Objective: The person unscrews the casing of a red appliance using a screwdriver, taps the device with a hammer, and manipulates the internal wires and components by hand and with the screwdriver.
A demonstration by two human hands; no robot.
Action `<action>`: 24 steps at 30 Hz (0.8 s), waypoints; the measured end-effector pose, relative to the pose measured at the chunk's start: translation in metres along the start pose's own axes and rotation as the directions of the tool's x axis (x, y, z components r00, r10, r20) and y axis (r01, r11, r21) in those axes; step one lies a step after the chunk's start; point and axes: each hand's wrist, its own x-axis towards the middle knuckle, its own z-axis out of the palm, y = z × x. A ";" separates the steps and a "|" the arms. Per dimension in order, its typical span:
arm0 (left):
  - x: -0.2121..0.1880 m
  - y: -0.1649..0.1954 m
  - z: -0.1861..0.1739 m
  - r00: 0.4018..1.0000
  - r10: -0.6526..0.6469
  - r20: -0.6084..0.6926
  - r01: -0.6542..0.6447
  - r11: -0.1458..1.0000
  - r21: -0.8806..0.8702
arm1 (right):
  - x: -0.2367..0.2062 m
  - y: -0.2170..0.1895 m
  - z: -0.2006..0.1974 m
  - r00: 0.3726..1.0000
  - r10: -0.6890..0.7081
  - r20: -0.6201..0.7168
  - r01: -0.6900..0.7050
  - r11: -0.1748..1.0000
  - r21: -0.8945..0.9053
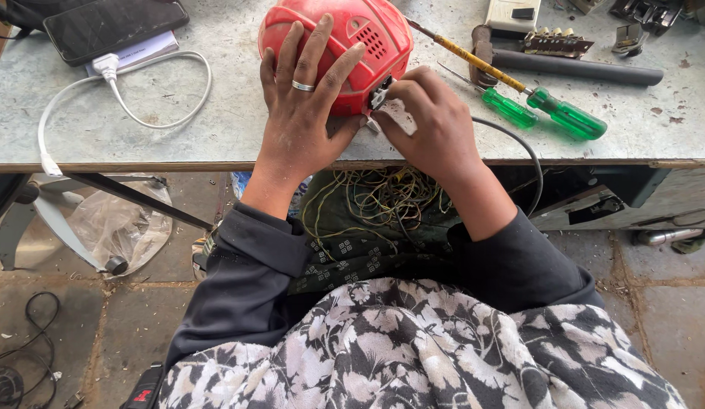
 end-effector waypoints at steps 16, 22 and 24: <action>-0.001 -0.003 0.005 1.000 0.000 -0.006 0.000 0.997 0.083 | 0.010 0.008 0.005 0.956 -0.276 0.094 0.291 0.921 -0.259; -0.002 -0.003 0.002 1.000 -0.010 -0.012 0.011 0.996 0.086 | 0.003 0.012 0.004 0.960 -0.268 0.076 0.279 0.930 -0.241; -0.003 -0.003 0.002 1.000 -0.020 -0.001 0.020 0.996 0.081 | 0.001 0.013 0.003 0.961 -0.264 0.081 0.275 0.938 -0.213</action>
